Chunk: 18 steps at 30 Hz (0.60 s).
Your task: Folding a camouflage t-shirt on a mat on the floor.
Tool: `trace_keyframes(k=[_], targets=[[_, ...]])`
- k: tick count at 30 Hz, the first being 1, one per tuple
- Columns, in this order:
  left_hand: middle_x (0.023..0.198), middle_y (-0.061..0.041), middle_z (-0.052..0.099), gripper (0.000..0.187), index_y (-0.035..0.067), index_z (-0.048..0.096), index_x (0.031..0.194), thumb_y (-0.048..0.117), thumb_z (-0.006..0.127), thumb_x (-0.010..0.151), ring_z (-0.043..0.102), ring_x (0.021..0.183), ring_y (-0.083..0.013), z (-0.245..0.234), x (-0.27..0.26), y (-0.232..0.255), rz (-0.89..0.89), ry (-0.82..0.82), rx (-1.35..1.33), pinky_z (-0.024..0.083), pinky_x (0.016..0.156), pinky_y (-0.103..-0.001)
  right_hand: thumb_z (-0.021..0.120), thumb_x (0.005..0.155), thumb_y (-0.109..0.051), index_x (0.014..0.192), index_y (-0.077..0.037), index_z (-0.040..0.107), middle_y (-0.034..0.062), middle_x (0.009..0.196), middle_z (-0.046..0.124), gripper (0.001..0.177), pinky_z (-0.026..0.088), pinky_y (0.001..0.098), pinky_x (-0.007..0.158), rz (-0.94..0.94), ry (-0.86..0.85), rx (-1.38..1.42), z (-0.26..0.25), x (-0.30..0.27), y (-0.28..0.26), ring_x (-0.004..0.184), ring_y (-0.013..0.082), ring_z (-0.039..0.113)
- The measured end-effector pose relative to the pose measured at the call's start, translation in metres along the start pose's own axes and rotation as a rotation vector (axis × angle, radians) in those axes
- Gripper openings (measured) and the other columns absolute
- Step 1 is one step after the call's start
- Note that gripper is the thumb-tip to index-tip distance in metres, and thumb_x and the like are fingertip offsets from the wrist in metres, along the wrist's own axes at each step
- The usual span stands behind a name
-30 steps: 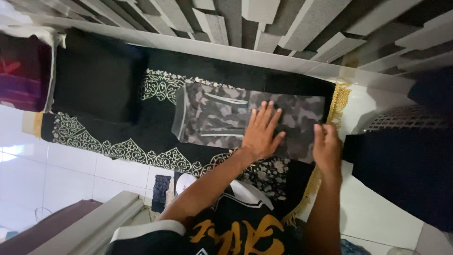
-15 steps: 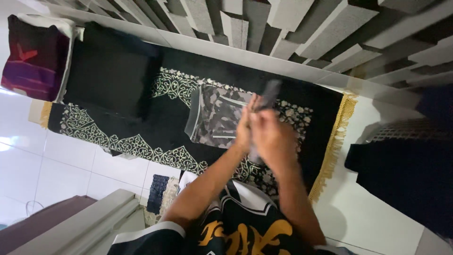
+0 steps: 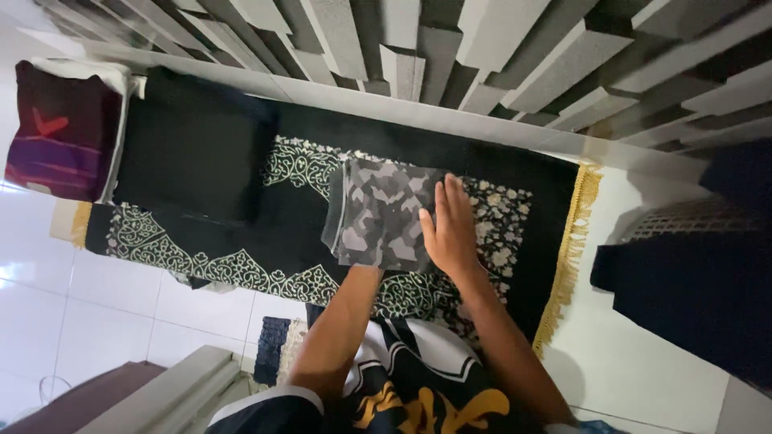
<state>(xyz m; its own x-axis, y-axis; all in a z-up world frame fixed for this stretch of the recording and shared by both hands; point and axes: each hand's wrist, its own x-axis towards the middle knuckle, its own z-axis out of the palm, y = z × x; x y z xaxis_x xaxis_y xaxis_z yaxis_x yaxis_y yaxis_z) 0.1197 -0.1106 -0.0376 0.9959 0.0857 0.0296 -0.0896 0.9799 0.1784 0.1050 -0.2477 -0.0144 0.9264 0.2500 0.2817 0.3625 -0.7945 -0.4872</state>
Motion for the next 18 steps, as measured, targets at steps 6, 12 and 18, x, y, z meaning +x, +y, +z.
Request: trace_keyframes(k=[6, 12, 18], targets=[[0.156, -0.018, 0.046, 0.056, 0.002, 0.034, 0.155, 0.039, 0.039, 0.112, 0.043, 0.144, -0.0323, -0.071, 0.007, 0.036, -0.077, 0.01, 0.009, 0.033, 0.124, -0.044, 0.056, 0.107, -0.028, 0.159, 0.009, 0.03, 0.0296, 0.167, 0.024, 0.069, 0.023, 0.0596, 0.124, -0.033, -0.065, 0.019, 0.038, -0.009, 0.003, 0.155, 0.0501, 0.023], [0.161, -0.019, 0.041, 0.061, 0.0, 0.028, 0.161, 0.037, 0.038, 0.113, 0.038, 0.148, -0.0335, -0.122, 0.002, 0.075, -0.169, 0.04, 0.015, 0.031, 0.126, -0.046, 0.057, 0.106, -0.029, 0.151, 0.014, 0.038, 0.0325, 0.164, 0.029, 0.066, 0.024, 0.0595, 0.124, 0.007, -0.128, -0.131, 0.038, 0.002, -0.016, 0.154, 0.0491, 0.026], [0.16, -0.023, 0.041, 0.07, 0.001, 0.028, 0.161, 0.045, 0.042, 0.109, 0.039, 0.147, -0.0372, -0.022, 0.021, 0.14, -0.264, 0.114, -0.031, 0.032, 0.123, -0.049, 0.065, 0.097, -0.032, 0.148, 0.013, 0.043, 0.0316, 0.159, 0.036, 0.071, 0.024, 0.059, 0.123, -0.012, -0.097, -0.195, 0.038, 0.007, -0.022, 0.15, 0.0467, 0.03]])
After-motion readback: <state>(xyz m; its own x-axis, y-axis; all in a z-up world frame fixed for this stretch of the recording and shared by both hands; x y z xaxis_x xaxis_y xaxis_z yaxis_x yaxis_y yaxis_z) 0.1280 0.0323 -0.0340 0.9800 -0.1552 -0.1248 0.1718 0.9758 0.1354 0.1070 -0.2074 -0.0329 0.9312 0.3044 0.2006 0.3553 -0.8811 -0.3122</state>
